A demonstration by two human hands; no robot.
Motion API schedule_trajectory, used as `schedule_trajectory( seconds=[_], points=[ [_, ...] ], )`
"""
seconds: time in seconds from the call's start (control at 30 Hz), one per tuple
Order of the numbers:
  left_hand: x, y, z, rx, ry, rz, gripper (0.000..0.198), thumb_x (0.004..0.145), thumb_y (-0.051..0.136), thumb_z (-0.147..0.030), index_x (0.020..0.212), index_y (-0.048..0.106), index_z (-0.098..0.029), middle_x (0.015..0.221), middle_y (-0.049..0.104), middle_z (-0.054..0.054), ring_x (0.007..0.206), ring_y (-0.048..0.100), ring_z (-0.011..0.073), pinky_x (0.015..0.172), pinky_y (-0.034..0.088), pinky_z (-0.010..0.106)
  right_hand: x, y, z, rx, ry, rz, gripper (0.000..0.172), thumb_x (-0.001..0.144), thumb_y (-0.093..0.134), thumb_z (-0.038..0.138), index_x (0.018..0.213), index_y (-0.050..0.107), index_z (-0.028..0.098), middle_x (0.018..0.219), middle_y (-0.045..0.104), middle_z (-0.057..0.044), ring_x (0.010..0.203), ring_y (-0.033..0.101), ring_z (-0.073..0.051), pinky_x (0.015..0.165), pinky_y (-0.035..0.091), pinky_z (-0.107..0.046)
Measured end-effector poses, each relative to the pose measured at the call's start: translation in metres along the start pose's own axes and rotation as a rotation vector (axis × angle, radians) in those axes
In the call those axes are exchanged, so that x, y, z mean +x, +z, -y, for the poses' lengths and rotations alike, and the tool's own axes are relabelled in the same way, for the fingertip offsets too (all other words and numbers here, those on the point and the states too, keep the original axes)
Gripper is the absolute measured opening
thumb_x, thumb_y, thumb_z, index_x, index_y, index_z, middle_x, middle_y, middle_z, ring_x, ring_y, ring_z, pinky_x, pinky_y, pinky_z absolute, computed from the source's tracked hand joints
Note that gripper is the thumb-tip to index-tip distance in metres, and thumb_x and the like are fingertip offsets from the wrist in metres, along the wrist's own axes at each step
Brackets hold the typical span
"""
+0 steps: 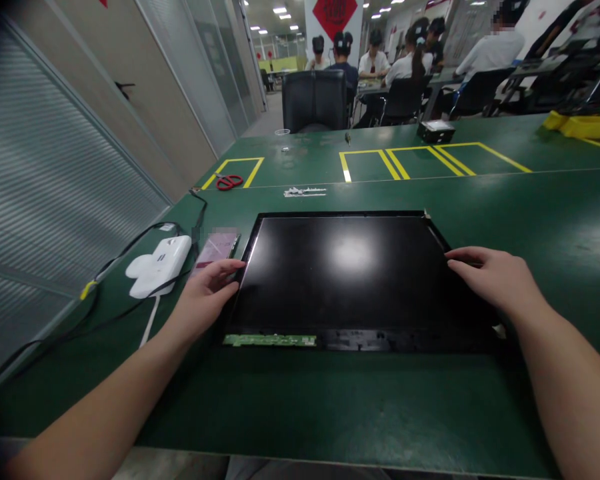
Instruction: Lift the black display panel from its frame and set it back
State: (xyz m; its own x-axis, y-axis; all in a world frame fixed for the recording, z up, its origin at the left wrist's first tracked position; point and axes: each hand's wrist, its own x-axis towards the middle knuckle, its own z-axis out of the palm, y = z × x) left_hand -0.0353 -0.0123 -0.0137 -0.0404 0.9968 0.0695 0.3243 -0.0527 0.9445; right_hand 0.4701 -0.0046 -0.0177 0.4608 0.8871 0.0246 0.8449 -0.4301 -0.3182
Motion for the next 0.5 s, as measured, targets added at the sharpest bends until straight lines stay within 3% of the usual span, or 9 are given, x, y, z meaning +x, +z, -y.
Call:
schedule_trajectory(
  seconds=[0.17, 0.33, 0.5],
  points=[
    [-0.007, 0.007, -0.012, -0.347, -0.229, -0.103, 0.046, 0.067, 0.085, -0.024, 0.111, 0.076, -0.023, 0.118, 0.077, 0.006, 0.095, 0.075, 0.0262, 0.08, 0.065, 0.04, 0.004, 0.001, -0.005, 0.013, 0.029, 0.001, 0.044, 0.068, 0.061, 0.055, 0.097, 0.084, 0.031, 0.094, 0.08, -0.007, 0.089, 0.072, -0.034, 0.081, 0.054, -0.045],
    [-0.005, 0.013, -0.013, -0.492, -0.247, -0.211, 0.041, 0.061, 0.087, -0.014, 0.101, 0.077, -0.021, 0.12, 0.077, 0.005, 0.112, 0.073, 0.024, 0.095, 0.061, 0.033, 0.006, 0.005, -0.01, 0.017, -0.001, -0.032, 0.044, 0.068, 0.06, 0.057, 0.094, 0.084, 0.031, 0.092, 0.08, -0.008, 0.087, 0.072, -0.034, 0.078, 0.054, -0.045],
    [0.0, 0.018, -0.013, -0.661, -0.346, -0.243, 0.034, 0.066, 0.08, -0.006, 0.097, 0.074, -0.02, 0.108, 0.079, 0.003, 0.091, 0.076, 0.0166, 0.076, 0.061, 0.023, 0.004, 0.003, -0.006, 0.033, 0.03, -0.018, 0.051, 0.066, 0.058, 0.056, 0.101, 0.084, 0.03, 0.1, 0.081, -0.008, 0.094, 0.073, -0.034, 0.085, 0.055, -0.047]
  ],
)
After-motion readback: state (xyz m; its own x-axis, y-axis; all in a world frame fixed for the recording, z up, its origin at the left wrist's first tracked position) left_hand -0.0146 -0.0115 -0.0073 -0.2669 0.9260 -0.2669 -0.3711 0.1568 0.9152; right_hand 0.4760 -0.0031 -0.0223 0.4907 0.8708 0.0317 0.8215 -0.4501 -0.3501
